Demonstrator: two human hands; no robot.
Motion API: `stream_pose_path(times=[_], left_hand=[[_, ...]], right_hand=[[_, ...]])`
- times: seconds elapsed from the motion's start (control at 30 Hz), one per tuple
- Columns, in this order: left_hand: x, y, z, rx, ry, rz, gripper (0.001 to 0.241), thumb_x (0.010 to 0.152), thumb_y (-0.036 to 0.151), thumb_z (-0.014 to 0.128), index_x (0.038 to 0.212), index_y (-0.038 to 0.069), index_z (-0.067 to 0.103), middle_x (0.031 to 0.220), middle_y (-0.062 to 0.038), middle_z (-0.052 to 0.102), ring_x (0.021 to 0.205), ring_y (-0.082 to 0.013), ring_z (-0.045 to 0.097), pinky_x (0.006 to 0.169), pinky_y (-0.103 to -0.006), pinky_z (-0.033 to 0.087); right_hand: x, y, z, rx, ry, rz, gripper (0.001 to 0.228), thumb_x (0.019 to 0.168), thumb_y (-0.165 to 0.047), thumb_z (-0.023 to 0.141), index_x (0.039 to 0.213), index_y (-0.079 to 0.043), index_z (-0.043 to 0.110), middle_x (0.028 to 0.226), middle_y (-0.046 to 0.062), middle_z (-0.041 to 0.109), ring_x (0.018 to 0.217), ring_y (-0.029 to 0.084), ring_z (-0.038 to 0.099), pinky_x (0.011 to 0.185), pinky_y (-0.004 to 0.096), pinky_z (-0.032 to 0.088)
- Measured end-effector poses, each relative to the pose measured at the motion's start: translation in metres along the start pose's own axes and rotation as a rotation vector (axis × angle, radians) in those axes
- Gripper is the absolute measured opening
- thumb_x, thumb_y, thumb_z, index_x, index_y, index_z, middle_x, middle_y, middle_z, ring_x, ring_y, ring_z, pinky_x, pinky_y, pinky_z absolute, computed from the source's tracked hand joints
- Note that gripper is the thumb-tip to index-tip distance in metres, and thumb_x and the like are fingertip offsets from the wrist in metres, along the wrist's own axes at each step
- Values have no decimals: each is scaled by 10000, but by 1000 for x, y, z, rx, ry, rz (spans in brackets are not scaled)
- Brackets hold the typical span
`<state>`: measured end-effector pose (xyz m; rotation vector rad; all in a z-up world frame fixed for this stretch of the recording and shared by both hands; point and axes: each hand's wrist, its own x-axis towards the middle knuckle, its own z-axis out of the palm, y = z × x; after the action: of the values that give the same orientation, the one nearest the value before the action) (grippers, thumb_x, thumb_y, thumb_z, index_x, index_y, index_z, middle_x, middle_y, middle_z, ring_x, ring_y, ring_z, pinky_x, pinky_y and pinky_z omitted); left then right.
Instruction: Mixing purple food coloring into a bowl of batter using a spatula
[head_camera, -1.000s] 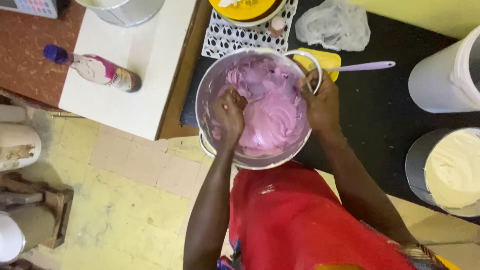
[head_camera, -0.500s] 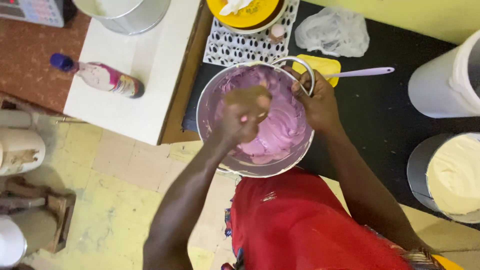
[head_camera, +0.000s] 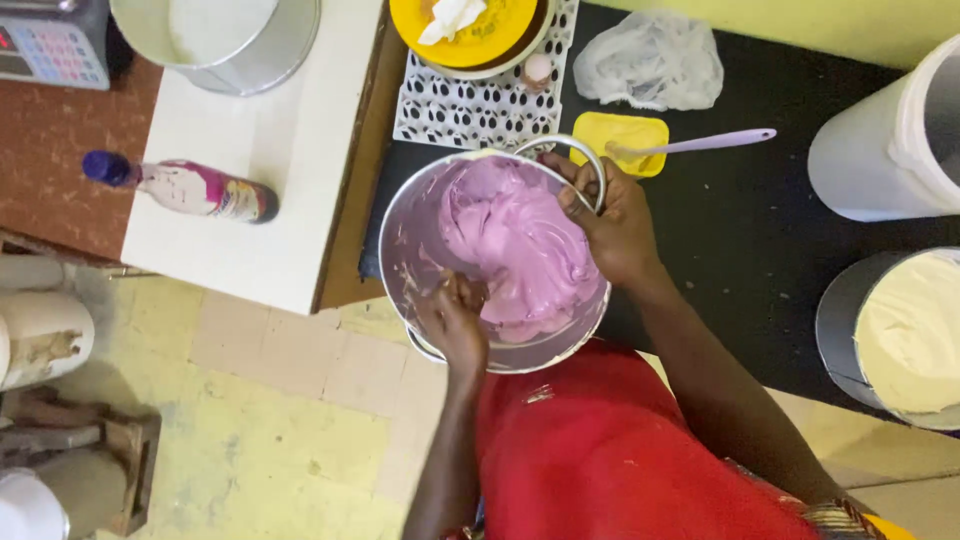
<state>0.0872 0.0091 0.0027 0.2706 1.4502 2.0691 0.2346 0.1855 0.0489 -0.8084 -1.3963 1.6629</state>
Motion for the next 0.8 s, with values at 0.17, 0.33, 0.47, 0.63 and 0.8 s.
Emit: stream_pose_path(times=[0.17,0.33,0.47,0.63,0.8], left_hand=[[-28,15,0,455,176,63,387,1123,74,615,740,65,665,692,-99,615,725,-189,531,770,-364,454],[6,74,24,-85,535,-63,486,1059,255,648,626,194,438,505,-3,382,434,-161,442,448,-291,330],[54,62,31,-235,636,-6,383,1147,455,546,1389,246,758,1024,-9,461,889,-212,534,828,-314,586],[70,9,63,-249,375,85,549,1101,320,580,588,216,414,508,48,386,493,-98,449,520,-200,344],[8,-24,64,441,-296,229,396,946,-7,670,564,96,652,541,-77,598,592,-246,634,686,-327,520]], right_hand=[[0,14,-4,26,-12,-37,334,1126,-324,806,1115,-138,529,1594,246,713,1420,266,713,1092,309,523],[-10,14,-7,25,33,-14,319,1124,-299,801,1114,-141,523,1593,225,718,1453,265,712,1133,317,522],[-12,24,-20,27,23,-25,344,1129,-342,800,1118,-151,514,1615,219,700,1511,257,667,1182,315,499],[-11,11,-13,7,39,-9,352,1116,-343,812,1094,-162,511,1561,189,735,1428,231,705,1126,320,499],[-11,-31,1,-32,70,47,345,1114,-328,821,1083,-168,517,1330,78,812,1102,77,733,932,236,507]])
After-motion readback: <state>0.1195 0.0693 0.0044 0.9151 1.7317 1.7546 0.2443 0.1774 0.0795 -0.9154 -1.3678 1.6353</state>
